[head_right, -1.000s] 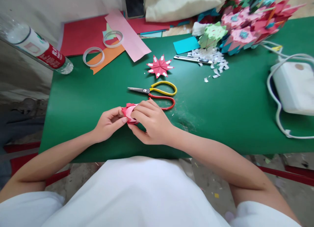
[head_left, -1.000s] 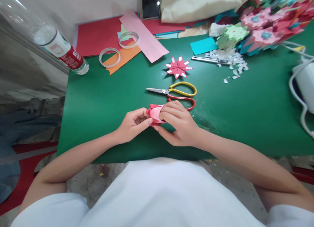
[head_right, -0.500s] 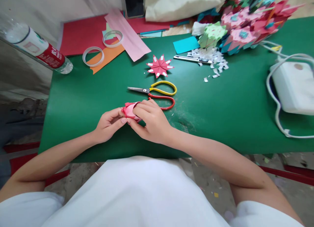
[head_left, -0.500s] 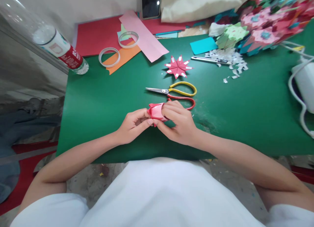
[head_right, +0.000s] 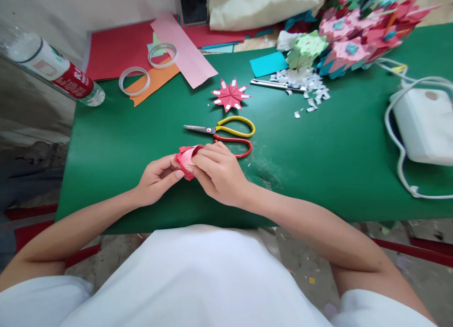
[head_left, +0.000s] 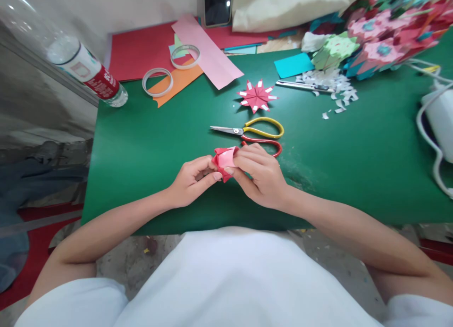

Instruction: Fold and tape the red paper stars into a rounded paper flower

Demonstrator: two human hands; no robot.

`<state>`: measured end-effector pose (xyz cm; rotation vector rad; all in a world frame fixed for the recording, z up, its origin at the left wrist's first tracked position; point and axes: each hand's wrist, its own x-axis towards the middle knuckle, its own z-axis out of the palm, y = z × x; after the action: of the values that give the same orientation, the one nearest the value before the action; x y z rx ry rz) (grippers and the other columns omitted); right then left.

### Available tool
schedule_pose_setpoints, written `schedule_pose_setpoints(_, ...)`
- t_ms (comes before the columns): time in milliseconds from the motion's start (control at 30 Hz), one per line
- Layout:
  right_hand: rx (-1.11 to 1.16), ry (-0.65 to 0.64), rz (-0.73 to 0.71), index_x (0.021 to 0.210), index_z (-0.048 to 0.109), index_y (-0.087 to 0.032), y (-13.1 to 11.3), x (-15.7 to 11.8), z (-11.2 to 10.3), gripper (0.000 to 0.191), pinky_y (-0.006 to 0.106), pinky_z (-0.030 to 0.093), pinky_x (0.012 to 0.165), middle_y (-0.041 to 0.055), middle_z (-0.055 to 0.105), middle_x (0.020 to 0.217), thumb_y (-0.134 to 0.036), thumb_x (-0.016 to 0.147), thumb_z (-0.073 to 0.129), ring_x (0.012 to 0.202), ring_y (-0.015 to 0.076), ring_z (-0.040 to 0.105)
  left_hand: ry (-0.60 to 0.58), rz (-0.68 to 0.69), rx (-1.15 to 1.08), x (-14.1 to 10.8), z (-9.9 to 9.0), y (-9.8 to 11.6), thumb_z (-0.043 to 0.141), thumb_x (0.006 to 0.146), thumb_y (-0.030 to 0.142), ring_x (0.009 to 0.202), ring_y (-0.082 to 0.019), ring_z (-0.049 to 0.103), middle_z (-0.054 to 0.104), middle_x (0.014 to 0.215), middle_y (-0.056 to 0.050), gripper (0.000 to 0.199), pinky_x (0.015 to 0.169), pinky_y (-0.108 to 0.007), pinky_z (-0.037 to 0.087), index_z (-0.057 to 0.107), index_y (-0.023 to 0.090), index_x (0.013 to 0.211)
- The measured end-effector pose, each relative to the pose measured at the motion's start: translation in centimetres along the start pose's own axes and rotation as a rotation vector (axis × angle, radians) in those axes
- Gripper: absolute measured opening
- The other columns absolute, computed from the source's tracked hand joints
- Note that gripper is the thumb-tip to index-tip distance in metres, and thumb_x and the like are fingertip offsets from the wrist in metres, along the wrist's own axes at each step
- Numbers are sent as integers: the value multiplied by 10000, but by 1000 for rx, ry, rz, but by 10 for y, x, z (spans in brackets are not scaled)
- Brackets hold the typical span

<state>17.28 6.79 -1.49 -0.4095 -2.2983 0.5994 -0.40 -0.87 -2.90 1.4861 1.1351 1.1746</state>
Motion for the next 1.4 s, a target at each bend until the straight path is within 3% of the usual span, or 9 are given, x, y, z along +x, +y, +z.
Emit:
schedule_pose_setpoints(233,4,-4,12,714,467,-191,2,-1,0,258,293,339,662,6,539,648,-206,966,412,632,141,443,0,-13,-22,-1,1,0,582,893,370,638,-94,474,544,716,3,244,600,-212,406,571,155,780)
schedule_pose_setpoints(400,-2,-17,22,700,427,-197,4,-1,0,266,292,342,655,0,491,634,-200,965,410,632,138,417,-31,-57,-127,-1,0,0,570,899,389,719,-119,542,594,786,-27,244,677,-236,458,600,152,851)
schedule_pose_setpoints(667,-116,-55,-176,723,428,-194,8,0,-2,220,310,340,639,37,541,703,-164,940,403,707,165,435,19,-120,-454,-3,-4,-12,574,907,367,757,-111,593,615,806,-17,194,749,-236,494,587,173,905)
schedule_pose_setpoints(833,-193,-61,-220,745,463,-189,8,0,-4,177,324,349,662,55,589,768,-180,921,454,772,181,474,57,-129,-425,-2,-3,-12,618,881,352,719,-101,586,608,772,-2,190,727,-236,501,584,167,857)
schedule_pose_setpoints(1067,-57,-18,-100,858,489,-187,6,2,-3,46,325,404,703,38,593,772,-177,903,488,751,173,492,91,-103,-340,2,1,-1,645,861,333,685,-99,596,613,721,-8,214,678,-226,516,570,145,789)
schedule_pose_setpoints(1400,-21,-43,-82,855,494,-186,5,0,0,86,328,408,704,46,583,775,-108,873,464,746,179,485,61,-138,-334,2,2,-3,673,836,319,710,-94,576,597,739,0,207,703,-218,502,557,151,798)
